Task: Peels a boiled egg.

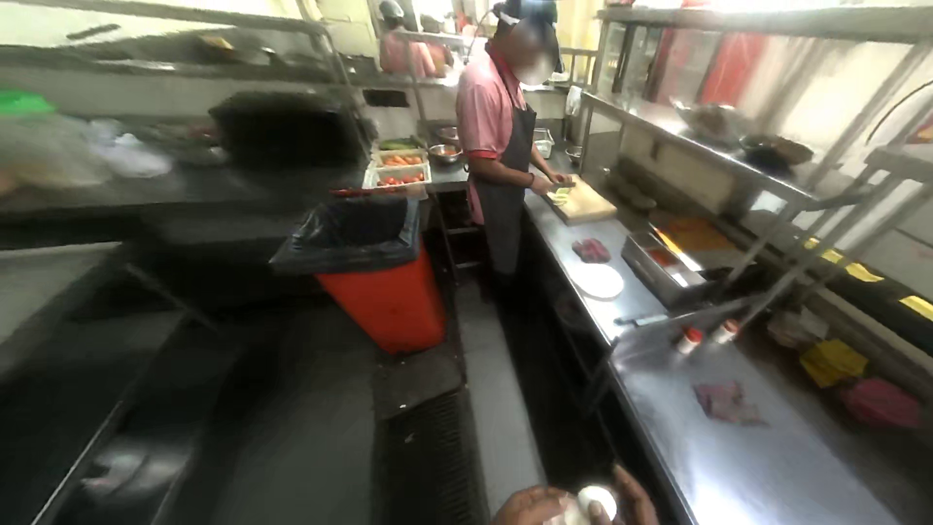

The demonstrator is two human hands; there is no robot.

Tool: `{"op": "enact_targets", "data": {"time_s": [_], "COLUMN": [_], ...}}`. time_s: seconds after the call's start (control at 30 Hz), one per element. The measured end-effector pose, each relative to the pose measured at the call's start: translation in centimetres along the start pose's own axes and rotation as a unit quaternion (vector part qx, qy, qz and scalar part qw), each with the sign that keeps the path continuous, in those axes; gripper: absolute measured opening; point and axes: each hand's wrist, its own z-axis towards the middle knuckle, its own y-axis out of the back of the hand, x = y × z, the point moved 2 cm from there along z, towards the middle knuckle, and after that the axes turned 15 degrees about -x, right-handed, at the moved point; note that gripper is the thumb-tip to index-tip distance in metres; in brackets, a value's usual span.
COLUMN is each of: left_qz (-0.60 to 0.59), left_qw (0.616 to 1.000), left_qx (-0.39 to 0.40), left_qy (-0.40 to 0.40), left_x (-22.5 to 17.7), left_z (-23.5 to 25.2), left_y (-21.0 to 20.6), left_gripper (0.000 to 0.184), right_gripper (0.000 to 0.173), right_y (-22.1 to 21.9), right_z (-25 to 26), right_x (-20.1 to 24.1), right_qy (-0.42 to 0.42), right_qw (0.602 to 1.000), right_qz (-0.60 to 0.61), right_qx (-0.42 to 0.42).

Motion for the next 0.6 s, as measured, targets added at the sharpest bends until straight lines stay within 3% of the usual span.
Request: {"op": "enact_targets", "data": {"time_s": [0.2, 0.43, 0.53, 0.6], "left_qz": [-0.039, -0.091, -0.107, -0.107], "left_qw": [0.999, 0.994, 0.992, 0.99], "left_qx": [-0.029, -0.043, -0.053, -0.068], "left_qy": [-0.019, -0.034, -0.043, -0.053], "left_x": [-6.3, -10.8, -13.4, -15.7], "left_z": [2.7, 7.6, 10.0, 11.8], "left_y": [4.7, 9.5, 11.0, 11.9], "left_gripper": [0.021, 0.025, 0.025, 0.025], "right_gripper": [0.059, 0.044, 0.043, 0.04], "right_y": [-8.7, -16.8, -20.4, -22.8], "right_z": [2.9, 7.7, 10.9, 13.6], "right_x": [-0.3, -3.5, -4.5, -5.2], "right_qy": [-0.074, -0.174, -0.265, -0.355], "right_qw": [0.997, 0.984, 0.959, 0.921], "right_qz": [-0.012, 0.04, 0.096, 0.159], "right_qx": [-0.013, -0.025, -0.013, -0.008]}}
